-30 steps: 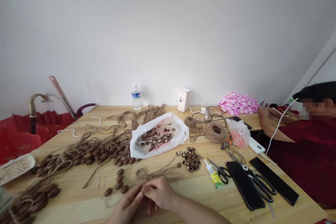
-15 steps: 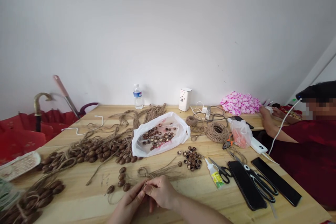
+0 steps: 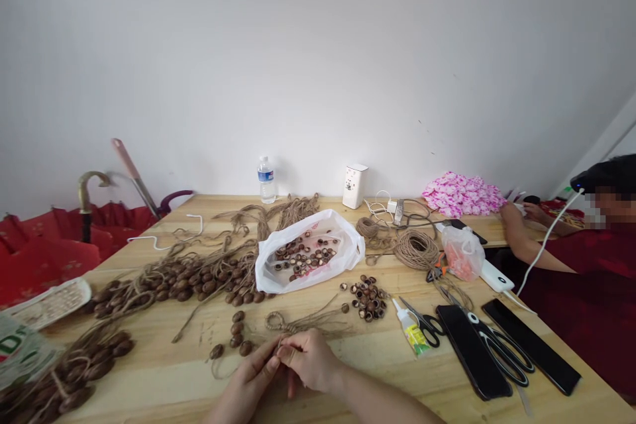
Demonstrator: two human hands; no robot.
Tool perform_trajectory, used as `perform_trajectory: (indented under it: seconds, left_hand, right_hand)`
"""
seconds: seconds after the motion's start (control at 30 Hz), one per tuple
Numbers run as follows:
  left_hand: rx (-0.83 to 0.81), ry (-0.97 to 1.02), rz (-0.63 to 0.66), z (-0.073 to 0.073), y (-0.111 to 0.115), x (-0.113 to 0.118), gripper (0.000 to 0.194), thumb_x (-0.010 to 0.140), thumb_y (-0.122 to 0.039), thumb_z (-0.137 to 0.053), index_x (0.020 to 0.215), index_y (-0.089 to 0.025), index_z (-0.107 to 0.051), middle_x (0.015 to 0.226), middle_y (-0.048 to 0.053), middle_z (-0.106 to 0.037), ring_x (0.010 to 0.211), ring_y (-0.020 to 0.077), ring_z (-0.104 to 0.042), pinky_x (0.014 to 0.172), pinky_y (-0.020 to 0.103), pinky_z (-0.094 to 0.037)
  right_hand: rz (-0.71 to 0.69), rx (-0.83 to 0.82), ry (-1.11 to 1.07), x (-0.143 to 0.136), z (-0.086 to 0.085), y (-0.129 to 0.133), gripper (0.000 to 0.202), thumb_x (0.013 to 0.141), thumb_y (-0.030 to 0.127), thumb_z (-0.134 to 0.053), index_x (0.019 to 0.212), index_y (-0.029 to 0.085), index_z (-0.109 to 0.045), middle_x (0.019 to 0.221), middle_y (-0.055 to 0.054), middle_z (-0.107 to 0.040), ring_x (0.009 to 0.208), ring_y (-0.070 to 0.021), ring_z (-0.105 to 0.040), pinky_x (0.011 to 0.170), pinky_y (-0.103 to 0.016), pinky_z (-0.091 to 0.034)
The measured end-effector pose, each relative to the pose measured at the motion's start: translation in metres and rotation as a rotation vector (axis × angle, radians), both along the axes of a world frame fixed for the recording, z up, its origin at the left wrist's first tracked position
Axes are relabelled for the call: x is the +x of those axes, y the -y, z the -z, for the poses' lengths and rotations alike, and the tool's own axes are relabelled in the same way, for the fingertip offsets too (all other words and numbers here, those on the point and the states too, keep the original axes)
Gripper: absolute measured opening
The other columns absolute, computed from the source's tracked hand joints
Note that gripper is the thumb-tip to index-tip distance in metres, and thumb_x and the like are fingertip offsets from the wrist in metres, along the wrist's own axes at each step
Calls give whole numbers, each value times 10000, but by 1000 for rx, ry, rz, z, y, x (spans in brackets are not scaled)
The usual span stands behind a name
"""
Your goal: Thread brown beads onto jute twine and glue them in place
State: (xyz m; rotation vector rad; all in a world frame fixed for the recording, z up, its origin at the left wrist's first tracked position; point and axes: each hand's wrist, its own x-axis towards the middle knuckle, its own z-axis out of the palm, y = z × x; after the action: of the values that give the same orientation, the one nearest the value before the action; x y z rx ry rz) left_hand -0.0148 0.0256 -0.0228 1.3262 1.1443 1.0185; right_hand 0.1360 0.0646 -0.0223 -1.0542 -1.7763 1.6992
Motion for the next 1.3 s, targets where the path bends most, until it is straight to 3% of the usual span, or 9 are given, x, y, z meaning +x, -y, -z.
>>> perform_trajectory:
  seconds: [0.17,0.4,1.17,1.3]
  left_hand:
    - [19,-7,-17,4,0,-1,499,767,-514,-530,1125,-179,-621,1130,99,-673,1086,274,-574,973,380,-414]
    - [48,0,-13,-9,3,1,379,801,-439,-515,1043,-178,-643,1032,82,-698,989,251,-602,908,351,-444]
    - [35,10,-4,-7,3,0,401,805,-430,-511,1078,-157,-614,843,59,-684,818,213,-598,796,316,-469]
    - [33,19,16,-5,2,-1,416,813,-448,-496,1103,-172,-605,911,58,-691,902,227,-594,845,329,-460]
  right_hand:
    - [-5,15,-9,0,1,0,539,784,655,-465,633,140,-508,413,61,-446,305,-62,-449,302,-139,-227]
    - [-4,47,1,1,-3,1,521,802,639,-453,670,142,-534,415,59,-455,314,-70,-447,316,-149,-246]
    - [-16,19,6,1,-5,1,520,809,612,-462,708,116,-581,597,12,-581,346,-52,-486,318,-152,-261]
    - [-4,15,-8,1,-8,3,522,799,614,-472,729,111,-591,586,17,-570,352,-53,-506,312,-141,-258]
